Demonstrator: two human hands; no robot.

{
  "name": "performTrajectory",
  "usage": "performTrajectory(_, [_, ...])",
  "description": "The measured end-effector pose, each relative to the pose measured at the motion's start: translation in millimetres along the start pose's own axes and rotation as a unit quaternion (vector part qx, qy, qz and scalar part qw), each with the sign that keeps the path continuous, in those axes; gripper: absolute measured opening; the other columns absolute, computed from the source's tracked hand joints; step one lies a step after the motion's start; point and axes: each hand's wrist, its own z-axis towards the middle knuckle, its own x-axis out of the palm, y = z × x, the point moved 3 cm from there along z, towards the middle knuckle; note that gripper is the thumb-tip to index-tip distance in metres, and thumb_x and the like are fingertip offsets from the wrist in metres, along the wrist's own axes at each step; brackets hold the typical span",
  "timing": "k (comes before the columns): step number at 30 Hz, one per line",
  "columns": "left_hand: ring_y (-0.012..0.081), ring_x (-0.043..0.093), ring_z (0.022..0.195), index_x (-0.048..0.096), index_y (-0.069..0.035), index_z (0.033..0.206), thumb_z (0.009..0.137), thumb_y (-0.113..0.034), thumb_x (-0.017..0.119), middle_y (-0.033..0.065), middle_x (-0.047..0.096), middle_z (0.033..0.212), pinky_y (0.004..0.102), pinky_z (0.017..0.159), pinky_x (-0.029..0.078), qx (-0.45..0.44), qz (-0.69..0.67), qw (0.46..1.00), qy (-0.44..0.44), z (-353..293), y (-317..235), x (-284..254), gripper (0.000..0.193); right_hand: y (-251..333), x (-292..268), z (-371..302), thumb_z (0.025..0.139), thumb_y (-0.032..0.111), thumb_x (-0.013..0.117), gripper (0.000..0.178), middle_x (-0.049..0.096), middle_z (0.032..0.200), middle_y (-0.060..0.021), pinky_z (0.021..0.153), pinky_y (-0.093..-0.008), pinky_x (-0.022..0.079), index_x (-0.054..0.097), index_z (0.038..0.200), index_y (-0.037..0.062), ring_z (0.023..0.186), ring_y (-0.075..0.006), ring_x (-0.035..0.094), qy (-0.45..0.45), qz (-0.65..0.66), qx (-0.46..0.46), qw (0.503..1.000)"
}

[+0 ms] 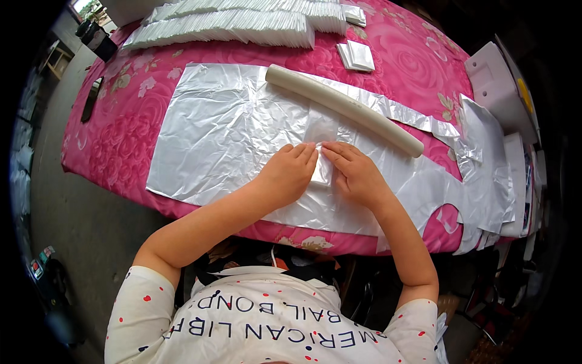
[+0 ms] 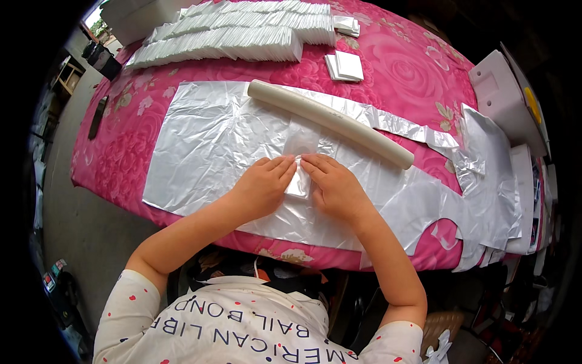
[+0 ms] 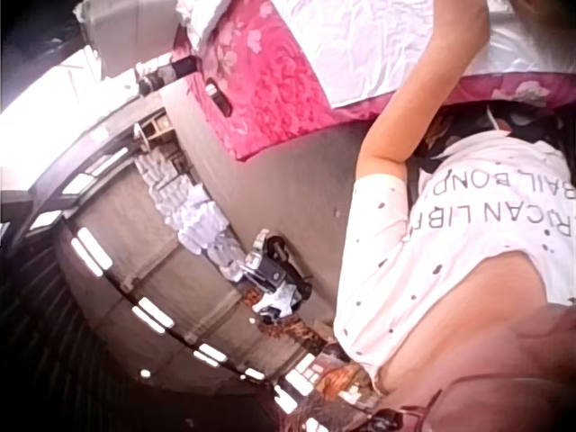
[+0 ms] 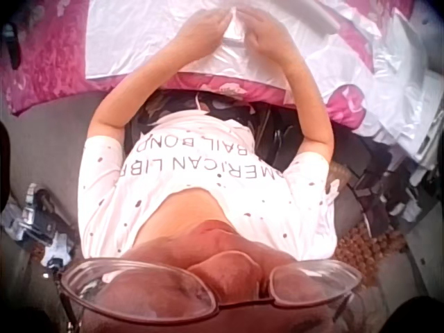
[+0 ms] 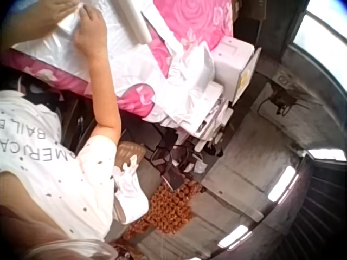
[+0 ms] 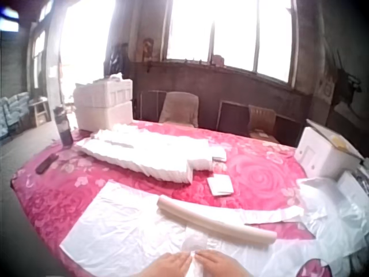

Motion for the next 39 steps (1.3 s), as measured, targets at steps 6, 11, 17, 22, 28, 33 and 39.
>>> performTrajectory(6, [0.0275,0.059,0.103,0.056,0.004,0.112,0.066,-0.011,0.064,0.0172,0.059,0.114,0.0369,0.086,0.046,0.063,-0.145,0.987,-0.037,-26.0,-10.9,-16.2,0.049,10.8,8.5,-13.5,0.064,0.002,0.064,0.027,0.063,0.092,-0.0056,0.073,-0.0327,0.050,0.063,0.091,0.0041,0.084,-0.0236,0.059,-0.042,0.004,-0.069,0.997])
performTrajectory(11, [0.0241,0.060,0.102,0.057,0.000,0.114,0.061,-0.004,0.060,0.0126,0.060,0.114,0.0351,0.083,0.047,0.066,-0.210,0.975,-0.036,-55.5,-9.5,-22.8,0.053,42.5,16.2,-37.3,0.067,0.002,0.063,0.026,0.063,0.093,-0.0054,0.073,-0.0321,0.050,0.064,0.092,0.0059,0.084,-0.0227,0.059,-0.032,0.036,-0.056,0.997])
performTrajectory(17, [0.0266,0.064,0.090,0.056,0.000,0.115,0.069,-0.002,0.060,0.0113,0.066,0.100,0.0345,0.076,0.048,-0.056,-0.319,0.946,-0.030,-46.1,-4.6,-26.0,0.046,29.1,11.9,-33.0,0.073,0.003,0.064,0.018,0.064,0.072,-0.0057,0.062,-0.0304,0.048,0.067,0.091,0.0035,0.068,-0.0196,0.061,-0.052,0.157,0.103,0.981])
performTrajectory(22, [0.0290,0.065,0.069,0.038,0.009,0.128,0.082,-0.012,0.060,0.0161,0.067,0.077,0.0347,0.062,0.050,-0.273,-0.381,0.883,0.017,-27.6,10.6,-15.3,0.056,6.3,13.0,-10.5,0.088,0.021,0.059,0.024,0.061,0.062,-0.0036,0.053,-0.0238,0.043,0.067,0.084,-0.0006,0.056,-0.0083,0.058,0.071,0.315,0.390,0.862])
performTrajectory(28, [0.0241,0.066,0.068,0.026,0.012,0.134,0.081,-0.010,0.063,0.0176,0.066,0.075,0.0306,0.065,0.050,-0.341,-0.412,0.843,0.060,-15.1,20.1,-17.6,0.069,-6.6,10.2,9.6,0.088,0.027,0.060,0.030,0.059,0.059,-0.0023,0.044,-0.0217,0.039,0.065,0.074,0.0011,0.050,-0.0074,0.056,0.172,0.338,0.451,0.808])
performTrajectory(33, [0.0269,0.064,0.081,0.025,0.011,0.136,0.079,-0.012,0.065,0.0206,0.064,0.098,0.0325,0.076,0.049,-0.385,-0.458,0.793,0.116,-11.7,19.1,-29.1,0.073,-10.9,12.4,11.3,0.087,0.028,0.061,0.032,0.059,0.057,-0.0027,0.042,-0.0216,0.037,0.064,0.069,0.0017,0.048,-0.0075,0.055,0.178,0.335,0.462,0.802])
performTrajectory(39, [0.0393,0.032,0.128,0.030,0.009,0.134,0.078,-0.025,0.064,0.0271,0.030,0.139,0.0422,0.105,0.029,-0.097,-0.173,0.979,-0.046,-9.1,-8.0,-10.0,0.074,-8.2,8.2,16.5,0.086,0.026,0.060,0.032,0.059,0.056,-0.0044,0.045,-0.0240,0.040,0.064,0.067,0.0005,0.050,-0.0097,0.056,0.202,0.307,0.444,0.817])
